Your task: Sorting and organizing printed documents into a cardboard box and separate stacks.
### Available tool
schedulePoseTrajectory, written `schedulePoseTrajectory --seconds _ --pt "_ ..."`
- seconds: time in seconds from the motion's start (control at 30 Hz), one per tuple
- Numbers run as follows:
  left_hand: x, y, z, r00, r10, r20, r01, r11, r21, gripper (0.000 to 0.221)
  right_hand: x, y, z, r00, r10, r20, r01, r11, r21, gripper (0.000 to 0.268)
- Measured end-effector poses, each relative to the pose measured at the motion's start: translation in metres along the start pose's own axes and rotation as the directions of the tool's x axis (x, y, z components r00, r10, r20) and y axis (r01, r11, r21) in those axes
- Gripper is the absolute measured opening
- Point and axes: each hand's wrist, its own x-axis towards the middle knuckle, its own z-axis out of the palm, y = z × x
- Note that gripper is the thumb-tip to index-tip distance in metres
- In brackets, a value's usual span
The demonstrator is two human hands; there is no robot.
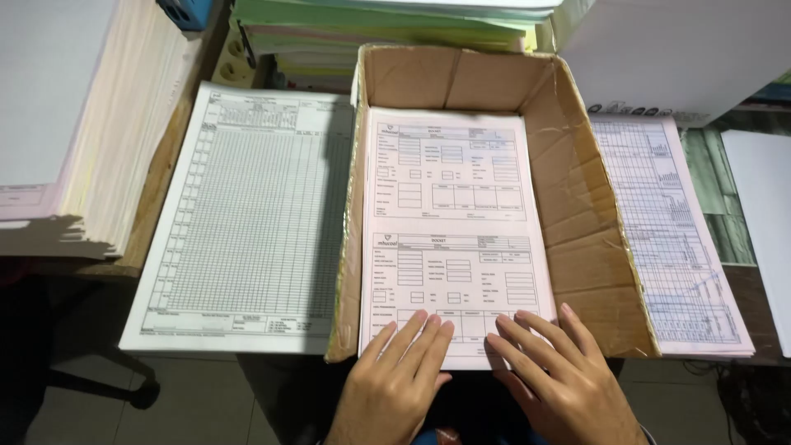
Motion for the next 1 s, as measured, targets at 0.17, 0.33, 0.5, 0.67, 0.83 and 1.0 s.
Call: schedulePoseTrajectory --seconds 0.17,0.33,0.5,0.67,0.83,1.0 --pt "0.008 0.014 -0.017 0.997 -0.082 -0.014 0.08 0.994 -0.079 0.024 0.005 -0.001 -0.012 1.0 0.0 -0.017 0.002 0.992 0.127 0.025" --pt "0.015 0.017 -0.035 0.992 -0.096 0.076 0.106 0.983 -0.147 0.026 0.015 -0.007 -0.023 0.999 0.021 -0.049 -0.011 0.982 0.189 0.021" --pt "0.029 0.016 -0.048 0.998 -0.05 -0.047 0.039 0.979 -0.201 0.019 0.03 -0.004 -0.035 0.994 -0.006 -0.106 0.017 0.995 0.098 0.015" --pt "0.042 0.022 -0.063 0.981 -0.003 -0.192 -0.048 0.964 -0.26 0.015 0.052 0.008 -0.068 0.975 -0.062 -0.212 0.066 0.998 0.012 0.014" --pt "0.066 0.052 -0.057 0.955 -0.029 -0.296 -0.057 0.959 -0.277 0.034 0.043 0.03 -0.105 0.943 -0.117 -0.312 0.094 0.992 -0.088 0.027" --pt "0.093 0.088 -0.028 0.875 0.107 -0.472 -0.173 0.98 -0.099 0.006 -0.032 0.084 -0.154 0.997 0.0 0.077 0.024 0.952 -0.304 0.034"
